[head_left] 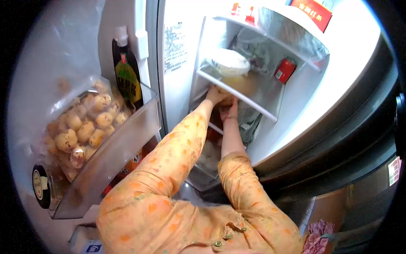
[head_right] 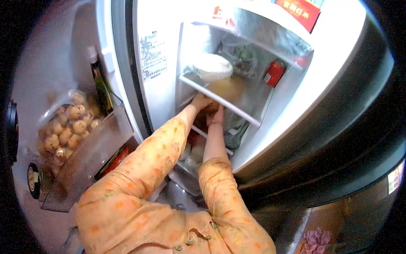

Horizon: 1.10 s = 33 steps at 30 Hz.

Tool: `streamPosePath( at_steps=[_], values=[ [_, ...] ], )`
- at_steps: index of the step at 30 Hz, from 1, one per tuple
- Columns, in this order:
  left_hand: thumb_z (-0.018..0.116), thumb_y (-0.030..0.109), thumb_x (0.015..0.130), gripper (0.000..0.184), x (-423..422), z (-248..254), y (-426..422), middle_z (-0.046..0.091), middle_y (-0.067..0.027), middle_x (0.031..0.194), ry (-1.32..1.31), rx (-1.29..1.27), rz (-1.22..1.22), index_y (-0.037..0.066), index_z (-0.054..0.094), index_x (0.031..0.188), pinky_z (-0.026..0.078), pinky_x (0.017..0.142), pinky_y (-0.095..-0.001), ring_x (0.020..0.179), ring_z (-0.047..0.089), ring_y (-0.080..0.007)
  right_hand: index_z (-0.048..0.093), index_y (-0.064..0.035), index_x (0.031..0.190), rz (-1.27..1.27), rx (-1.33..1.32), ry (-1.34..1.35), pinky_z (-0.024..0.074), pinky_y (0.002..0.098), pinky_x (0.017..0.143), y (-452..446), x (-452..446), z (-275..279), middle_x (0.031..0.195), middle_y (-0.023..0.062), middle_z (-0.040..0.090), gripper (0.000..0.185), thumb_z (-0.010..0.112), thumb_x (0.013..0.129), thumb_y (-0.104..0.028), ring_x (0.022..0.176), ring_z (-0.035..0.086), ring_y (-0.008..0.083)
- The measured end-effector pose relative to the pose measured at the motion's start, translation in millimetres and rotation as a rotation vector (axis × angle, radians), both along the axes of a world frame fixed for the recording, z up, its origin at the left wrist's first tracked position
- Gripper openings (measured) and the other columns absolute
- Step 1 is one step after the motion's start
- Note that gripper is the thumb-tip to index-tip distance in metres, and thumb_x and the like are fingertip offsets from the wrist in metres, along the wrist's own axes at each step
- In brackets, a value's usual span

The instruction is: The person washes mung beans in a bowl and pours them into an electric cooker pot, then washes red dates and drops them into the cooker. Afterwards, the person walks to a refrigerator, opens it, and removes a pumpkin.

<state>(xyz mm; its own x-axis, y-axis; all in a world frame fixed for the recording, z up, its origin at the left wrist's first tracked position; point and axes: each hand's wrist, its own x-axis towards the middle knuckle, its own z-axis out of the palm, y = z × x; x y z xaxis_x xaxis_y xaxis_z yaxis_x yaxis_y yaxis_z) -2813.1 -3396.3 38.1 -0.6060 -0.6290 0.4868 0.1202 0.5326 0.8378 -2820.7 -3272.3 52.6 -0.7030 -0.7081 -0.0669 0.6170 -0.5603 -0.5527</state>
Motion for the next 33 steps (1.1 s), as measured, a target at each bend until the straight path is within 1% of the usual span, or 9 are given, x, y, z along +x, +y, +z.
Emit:
streamPosePath(
  at_steps=[3, 12, 17, 20, 24, 27, 28, 29, 33],
  values=[
    [0.076, 0.049, 0.049, 0.098, 23, 17, 19, 0.044, -0.0258, 0.118, -0.116, 0.083, 0.139, -0.009, 0.036, 0.117, 0.037, 0.093, -0.0352, 0.110, 0.044, -0.0348, 0.038, -0.0102, 0.126, -0.073, 0.164, -0.102, 0.0394, 0.0381, 0.092, -2, 4, 4, 0.121, 0.0091, 0.045, 0.064, 0.054, 0.079, -0.051, 0.111, 0.044, 0.0258],
    [0.074, 0.050, 0.052, 0.095, 74, 64, 82, 0.042, -0.0250, 0.119, -0.378, 0.140, 0.469, -0.004, 0.036, 0.121, 0.034, 0.095, -0.0386, 0.112, 0.043, -0.0348, 0.038, -0.0122, 0.126, -0.015, 0.137, -0.070, 0.0378, 0.0434, 0.092, 5, 30, 2, 0.124, 0.0104, 0.043, 0.065, 0.045, 0.080, -0.057, 0.115, 0.041, 0.0285],
    [0.071, 0.053, 0.055, 0.102, 138, 109, 103, 0.039, -0.0248, 0.124, -0.609, 0.190, 0.461, -0.004, 0.029, 0.128, 0.031, 0.097, -0.0371, 0.116, 0.039, -0.0344, 0.031, -0.0132, 0.131, -0.022, 0.125, 0.004, 0.0348, 0.0490, 0.094, 39, 64, 0, 0.132, 0.0107, 0.035, 0.071, 0.045, 0.079, -0.059, 0.118, 0.037, 0.0307],
    [0.070, 0.057, 0.056, 0.092, 125, 103, 62, 0.044, -0.0245, 0.122, -0.780, 0.235, 0.239, -0.002, 0.044, 0.122, 0.031, 0.098, -0.0338, 0.117, 0.040, -0.0295, 0.024, -0.0103, 0.134, -0.133, 0.226, 0.087, 0.0326, 0.0526, 0.095, 39, 62, -4, 0.138, 0.0127, 0.025, 0.083, 0.045, 0.075, -0.065, 0.123, 0.031, 0.0310],
    [0.075, 0.047, 0.058, 0.087, 91, 68, 30, 0.045, -0.0157, 0.126, -0.377, 0.387, -0.132, -0.005, 0.043, 0.121, 0.031, 0.098, -0.0331, 0.114, 0.043, -0.0229, 0.026, -0.0081, 0.133, -0.056, 0.176, -0.001, 0.0356, 0.0523, 0.092, 37, 53, 1, 0.135, 0.0127, 0.030, 0.081, 0.050, 0.076, -0.061, 0.120, 0.035, 0.0314],
    [0.079, 0.040, 0.056, 0.087, 102, 61, 30, 0.048, -0.0163, 0.122, -0.323, 0.399, -0.239, -0.005, 0.043, 0.121, 0.036, 0.094, -0.0320, 0.110, 0.048, -0.0231, 0.029, -0.0046, 0.130, -0.110, 0.347, -0.028, 0.0397, 0.0492, 0.090, 25, 45, -14, 0.129, 0.0142, 0.039, 0.080, 0.058, 0.074, -0.054, 0.113, 0.044, 0.0312],
    [0.081, 0.035, 0.054, 0.087, 122, 76, 49, 0.051, -0.0161, 0.118, -0.306, 0.572, -0.190, -0.006, 0.042, 0.121, 0.040, 0.090, -0.0313, 0.106, 0.050, -0.0230, 0.031, -0.0030, 0.129, -0.143, 0.340, 0.018, 0.0415, 0.0471, 0.089, 29, 56, -11, 0.126, 0.0145, 0.042, 0.079, 0.062, 0.073, -0.050, 0.109, 0.047, 0.0305],
    [0.081, 0.032, 0.054, 0.085, 140, 94, 70, 0.052, -0.0161, 0.117, -0.288, 0.532, -0.072, -0.006, 0.043, 0.120, 0.041, 0.089, -0.0308, 0.105, 0.051, -0.0222, 0.033, -0.0014, 0.127, -0.177, 0.328, 0.066, 0.0432, 0.0449, 0.087, 34, 66, -4, 0.122, 0.0149, 0.045, 0.078, 0.065, 0.073, -0.046, 0.105, 0.050, 0.0299],
    [0.081, 0.029, 0.054, 0.081, 162, 83, 80, 0.053, -0.0151, 0.113, -0.168, 0.510, -0.108, -0.006, 0.044, 0.118, 0.040, 0.089, -0.0293, 0.103, 0.051, -0.0217, 0.033, 0.0005, 0.126, -0.096, 0.203, 0.106, 0.0432, 0.0422, 0.087, 56, 100, 4, 0.122, 0.0146, 0.045, 0.072, 0.064, 0.076, -0.041, 0.105, 0.051, 0.0280]
  ],
)
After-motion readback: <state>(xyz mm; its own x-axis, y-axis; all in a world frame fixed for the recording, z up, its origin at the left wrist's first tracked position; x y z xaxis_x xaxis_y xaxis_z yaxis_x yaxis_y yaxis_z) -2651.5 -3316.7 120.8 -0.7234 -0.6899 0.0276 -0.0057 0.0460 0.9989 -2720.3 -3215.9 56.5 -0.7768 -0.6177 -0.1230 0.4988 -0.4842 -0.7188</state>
